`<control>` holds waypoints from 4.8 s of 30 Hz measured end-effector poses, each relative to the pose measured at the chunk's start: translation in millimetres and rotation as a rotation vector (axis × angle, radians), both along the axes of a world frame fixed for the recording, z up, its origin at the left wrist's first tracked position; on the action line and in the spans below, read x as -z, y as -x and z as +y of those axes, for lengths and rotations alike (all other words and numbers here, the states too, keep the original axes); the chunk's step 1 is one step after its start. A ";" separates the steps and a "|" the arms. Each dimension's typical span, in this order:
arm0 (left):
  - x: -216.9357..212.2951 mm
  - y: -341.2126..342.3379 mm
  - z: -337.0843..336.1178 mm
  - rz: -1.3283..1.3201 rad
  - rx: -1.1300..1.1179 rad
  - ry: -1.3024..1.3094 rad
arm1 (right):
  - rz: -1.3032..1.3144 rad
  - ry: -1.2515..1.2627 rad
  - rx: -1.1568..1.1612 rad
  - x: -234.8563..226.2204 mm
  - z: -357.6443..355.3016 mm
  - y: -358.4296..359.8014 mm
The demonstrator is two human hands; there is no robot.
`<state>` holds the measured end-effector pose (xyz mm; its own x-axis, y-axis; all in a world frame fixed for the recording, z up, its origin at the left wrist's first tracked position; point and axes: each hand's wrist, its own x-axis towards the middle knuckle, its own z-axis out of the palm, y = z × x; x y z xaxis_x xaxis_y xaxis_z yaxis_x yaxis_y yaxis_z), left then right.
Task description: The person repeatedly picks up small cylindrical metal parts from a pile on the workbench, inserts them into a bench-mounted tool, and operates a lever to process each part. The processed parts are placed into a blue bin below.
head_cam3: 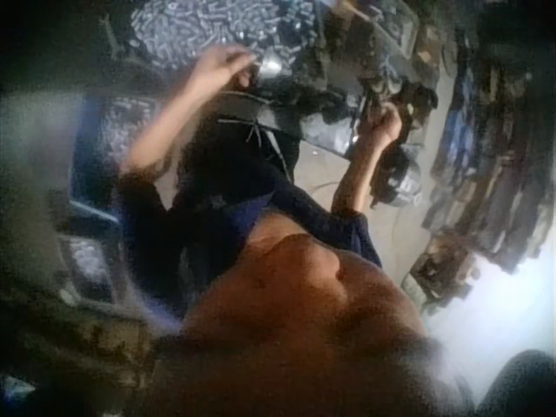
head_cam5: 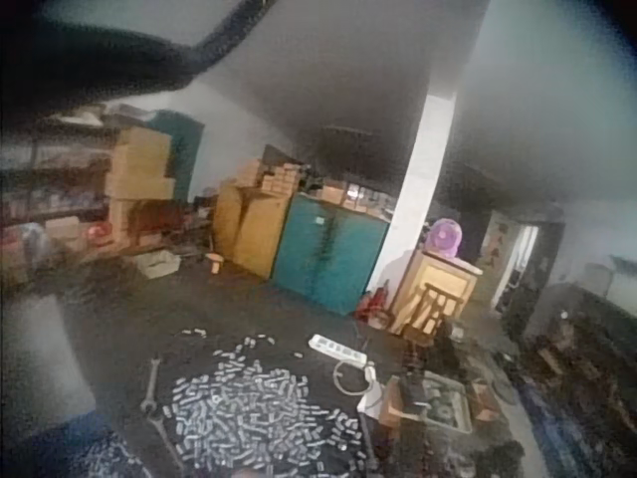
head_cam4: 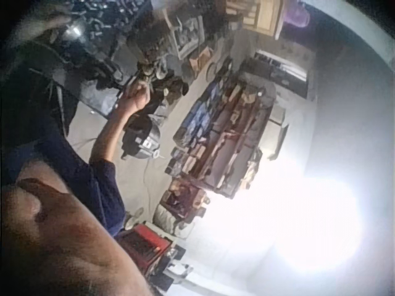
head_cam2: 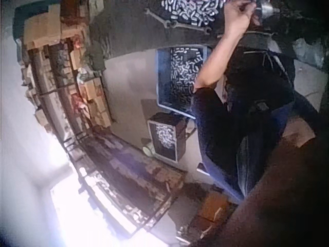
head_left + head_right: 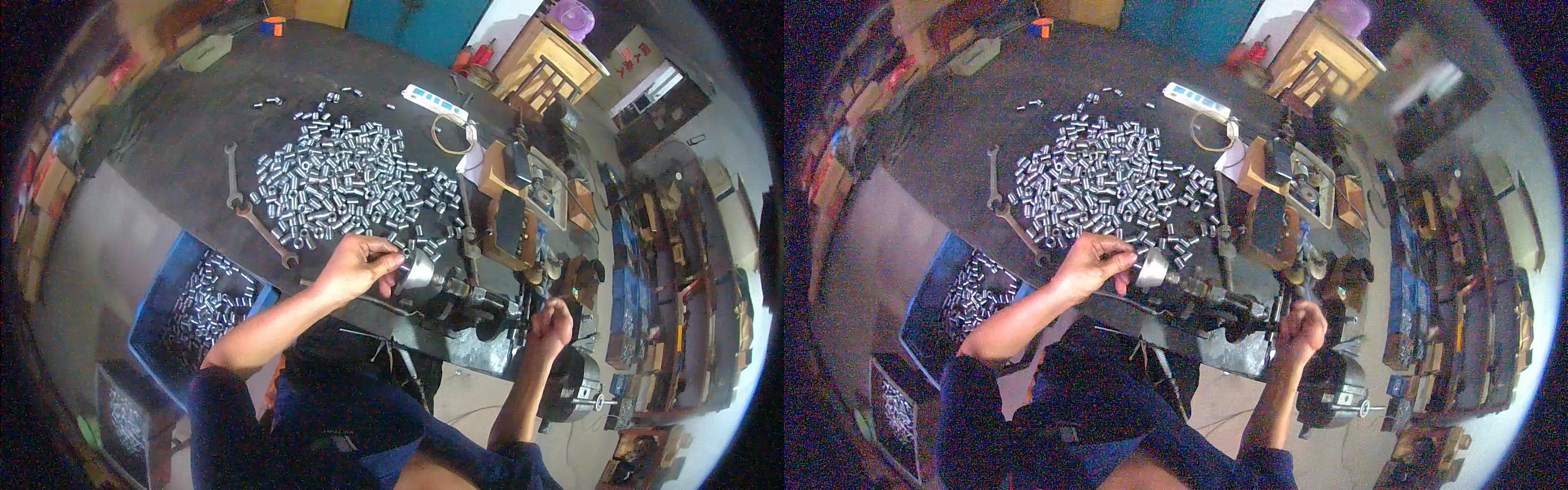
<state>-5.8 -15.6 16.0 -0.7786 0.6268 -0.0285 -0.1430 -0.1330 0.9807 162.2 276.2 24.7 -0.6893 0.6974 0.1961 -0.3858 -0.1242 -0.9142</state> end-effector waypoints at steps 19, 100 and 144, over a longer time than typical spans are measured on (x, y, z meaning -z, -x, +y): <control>-1.2 0.8 -2.1 -0.033 0.034 -0.046 | -0.022 0.034 -0.041 0.0 5.3 7.3; 13.8 5.2 17.4 0.612 -0.125 0.319 | -0.005 -0.077 0.109 12.2 10.1 37.1; 64.6 5.3 -112.5 -0.020 -0.413 0.643 | -0.132 0.338 0.270 109.6 -8.1 -17.5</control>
<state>-11.1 -128.1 -48.6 -0.9416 0.1402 -0.3061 -0.2242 0.4172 0.8807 179.7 268.0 -85.0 -0.4777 0.8655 -0.1511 -0.3279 -0.3352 -0.8833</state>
